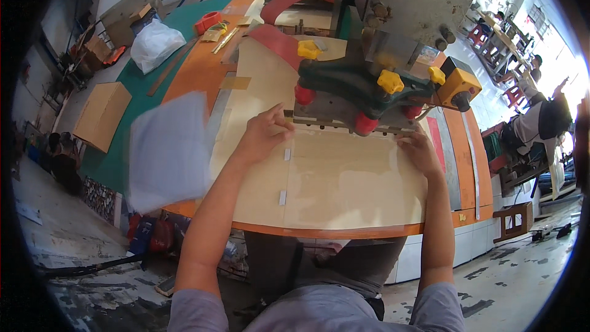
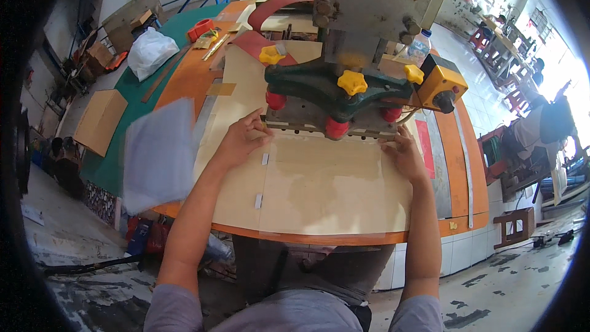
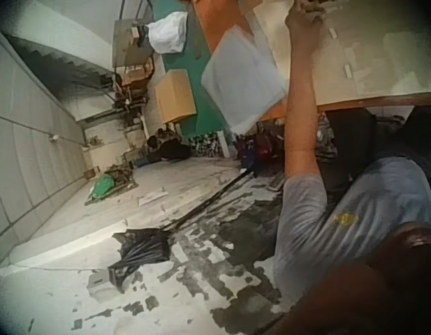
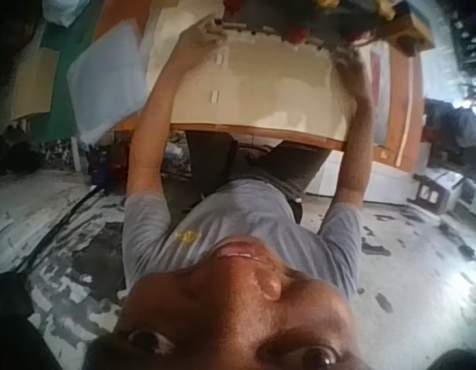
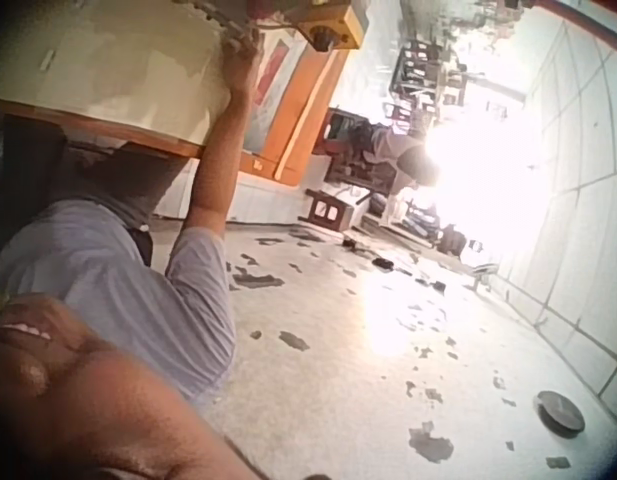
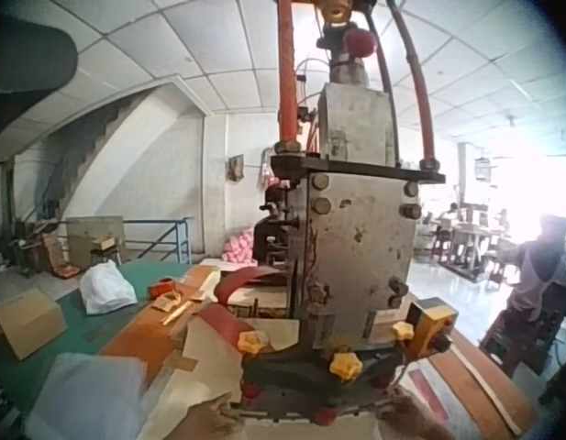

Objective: The person aligns plastic sheets on a machine bed, presses two activation buttons to trigger the press, and removes the sealed pieces.

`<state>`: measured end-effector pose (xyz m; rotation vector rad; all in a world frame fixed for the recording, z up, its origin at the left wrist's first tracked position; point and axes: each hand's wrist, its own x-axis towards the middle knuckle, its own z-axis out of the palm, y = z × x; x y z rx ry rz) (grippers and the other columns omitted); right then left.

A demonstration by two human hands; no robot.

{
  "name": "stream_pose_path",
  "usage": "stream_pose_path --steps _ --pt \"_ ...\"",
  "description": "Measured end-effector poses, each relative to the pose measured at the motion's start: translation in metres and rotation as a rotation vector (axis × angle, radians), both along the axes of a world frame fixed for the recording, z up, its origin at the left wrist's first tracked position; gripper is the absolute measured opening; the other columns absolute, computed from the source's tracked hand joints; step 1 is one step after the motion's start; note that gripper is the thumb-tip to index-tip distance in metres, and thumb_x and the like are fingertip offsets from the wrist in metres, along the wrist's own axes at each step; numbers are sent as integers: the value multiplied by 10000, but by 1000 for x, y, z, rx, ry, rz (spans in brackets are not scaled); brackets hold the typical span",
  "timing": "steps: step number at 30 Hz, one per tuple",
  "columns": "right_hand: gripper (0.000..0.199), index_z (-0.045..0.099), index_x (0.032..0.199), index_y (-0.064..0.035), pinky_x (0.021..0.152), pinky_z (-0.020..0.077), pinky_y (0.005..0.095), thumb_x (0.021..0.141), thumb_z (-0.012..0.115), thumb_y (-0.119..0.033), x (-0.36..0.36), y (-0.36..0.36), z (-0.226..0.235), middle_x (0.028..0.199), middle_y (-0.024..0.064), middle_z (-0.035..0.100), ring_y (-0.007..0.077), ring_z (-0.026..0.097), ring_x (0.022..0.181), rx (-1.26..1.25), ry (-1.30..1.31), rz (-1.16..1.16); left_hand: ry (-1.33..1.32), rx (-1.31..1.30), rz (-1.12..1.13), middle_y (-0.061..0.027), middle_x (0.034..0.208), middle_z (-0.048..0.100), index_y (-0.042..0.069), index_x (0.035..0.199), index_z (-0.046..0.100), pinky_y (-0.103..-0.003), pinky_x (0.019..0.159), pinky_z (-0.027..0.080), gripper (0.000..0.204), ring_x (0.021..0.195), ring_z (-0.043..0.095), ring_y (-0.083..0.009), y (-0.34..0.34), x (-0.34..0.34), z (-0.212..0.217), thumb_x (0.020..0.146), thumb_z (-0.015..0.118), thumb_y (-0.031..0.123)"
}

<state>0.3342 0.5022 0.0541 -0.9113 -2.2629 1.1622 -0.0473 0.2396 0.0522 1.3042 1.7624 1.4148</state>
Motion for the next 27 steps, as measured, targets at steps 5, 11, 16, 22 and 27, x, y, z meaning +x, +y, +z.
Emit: stream_pose_path --steps 5,11,16,22,27 --pt "298 808 1196 -102 1301 256 458 912 742 -36 1 -2 7 1711 206 360 366 248 1622 -37 -15 -9 197 -33 6 -158 1209 722 -37 1577 447 -369 1081 500 778 1198 700 -247 0 -5 -2 885 795 36" --pt "313 817 1174 -103 1292 276 424 894 729 5 1 -8 13 1718 237 334 352 219 1640 -93 41 -15 165 -46 -43 -102 1206 790 -74 1593 385 -370 1142 447 812 1264 654 -257 0 -5 7 892 772 60" --pt "311 824 1151 -102 1279 306 418 896 716 38 4 -7 20 1700 241 368 343 232 1637 -46 -74 -54 164 -102 -81 -58 1155 809 -108 1597 340 -359 1169 418 822 1288 641 -248 -1 -1 17 904 748 64" --pt "289 824 1151 -103 1273 326 426 905 730 17 16 -9 19 1669 224 429 351 263 1624 -38 -89 -15 150 -80 -103 -114 1286 743 -22 1653 303 -394 1236 345 799 1410 566 -225 -15 -5 2 954 687 -32" --pt "325 810 1204 -127 1265 353 435 907 746 -11 22 -18 37 1637 198 483 343 329 1597 -12 -121 7 -53 -98 -183 -175 1511 604 -30 1598 392 -391 1249 344 642 1479 505 -273 -34 -10 10 1015 651 43"
